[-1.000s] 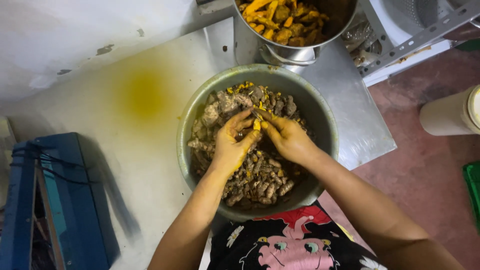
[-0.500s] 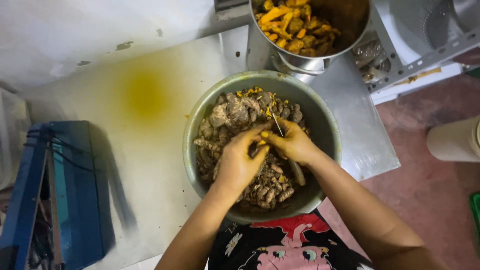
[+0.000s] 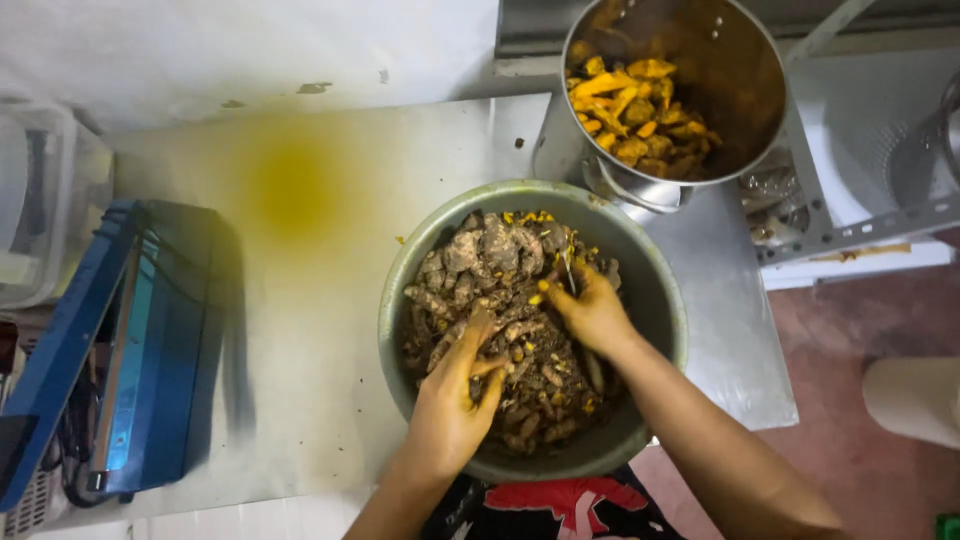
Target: Peeling and breaking turmeric roots in a large bowl using a knife and hands
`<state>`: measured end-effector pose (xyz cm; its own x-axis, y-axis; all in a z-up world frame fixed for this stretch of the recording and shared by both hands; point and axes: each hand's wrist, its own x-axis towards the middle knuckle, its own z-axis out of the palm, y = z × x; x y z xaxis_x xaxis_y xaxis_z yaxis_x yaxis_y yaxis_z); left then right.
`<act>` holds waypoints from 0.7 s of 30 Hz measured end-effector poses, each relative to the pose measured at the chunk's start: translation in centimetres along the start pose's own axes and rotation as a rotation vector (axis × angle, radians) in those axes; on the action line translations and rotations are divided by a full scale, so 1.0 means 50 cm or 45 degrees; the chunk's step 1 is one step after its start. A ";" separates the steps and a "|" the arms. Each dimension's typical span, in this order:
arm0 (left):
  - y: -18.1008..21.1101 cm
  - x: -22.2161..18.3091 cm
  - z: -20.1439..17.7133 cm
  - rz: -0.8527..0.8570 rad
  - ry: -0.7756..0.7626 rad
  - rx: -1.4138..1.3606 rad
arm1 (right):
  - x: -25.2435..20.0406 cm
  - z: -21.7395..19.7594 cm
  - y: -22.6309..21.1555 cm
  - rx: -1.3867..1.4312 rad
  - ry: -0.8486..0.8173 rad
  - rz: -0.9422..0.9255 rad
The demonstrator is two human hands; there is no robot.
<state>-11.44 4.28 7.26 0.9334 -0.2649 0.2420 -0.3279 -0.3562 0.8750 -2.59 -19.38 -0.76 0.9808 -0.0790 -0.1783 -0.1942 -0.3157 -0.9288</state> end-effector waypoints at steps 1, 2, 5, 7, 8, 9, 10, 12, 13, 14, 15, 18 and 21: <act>-0.005 -0.006 0.010 -0.053 0.051 0.001 | -0.007 0.001 -0.003 0.009 -0.019 0.046; -0.009 -0.009 0.020 -0.055 0.063 0.003 | -0.015 0.001 -0.012 0.005 -0.030 0.040; -0.010 -0.005 0.041 0.105 0.199 0.386 | -0.027 0.007 -0.029 -0.039 -0.032 0.028; 0.011 -0.003 0.051 0.053 0.106 0.375 | -0.033 0.014 -0.019 0.014 -0.080 -0.117; 0.014 0.001 0.057 0.052 0.118 0.382 | -0.037 0.017 -0.028 0.014 -0.090 -0.127; 0.018 0.004 0.065 0.089 0.122 0.425 | -0.044 0.017 -0.034 -0.016 -0.114 -0.118; 0.023 0.006 0.073 0.126 0.126 0.468 | -0.051 0.016 -0.041 -0.047 -0.139 -0.108; 0.028 0.012 0.092 0.066 0.102 0.466 | -0.044 0.022 -0.007 -0.002 -0.189 -0.213; 0.033 0.010 0.104 0.000 0.058 0.450 | -0.047 0.022 0.012 0.042 -0.230 -0.292; 0.026 0.002 0.119 -0.004 0.076 0.449 | -0.044 0.017 0.017 0.033 -0.244 -0.303; 0.017 -0.008 0.129 -0.120 0.055 0.367 | -0.044 0.020 0.024 0.059 -0.275 -0.335; 0.008 -0.031 0.127 -0.224 0.020 0.258 | -0.049 0.022 0.016 0.023 -0.266 -0.326; 0.043 -0.022 0.065 -0.392 -0.180 -0.061 | -0.049 0.020 0.000 -0.065 -0.210 -0.249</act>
<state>-13.67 0.87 7.52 0.9571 -0.2741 -0.0941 -0.0236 -0.3974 0.9173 -4.96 -18.24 -0.66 0.9885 0.1419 -0.0515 0.0026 -0.3572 -0.9340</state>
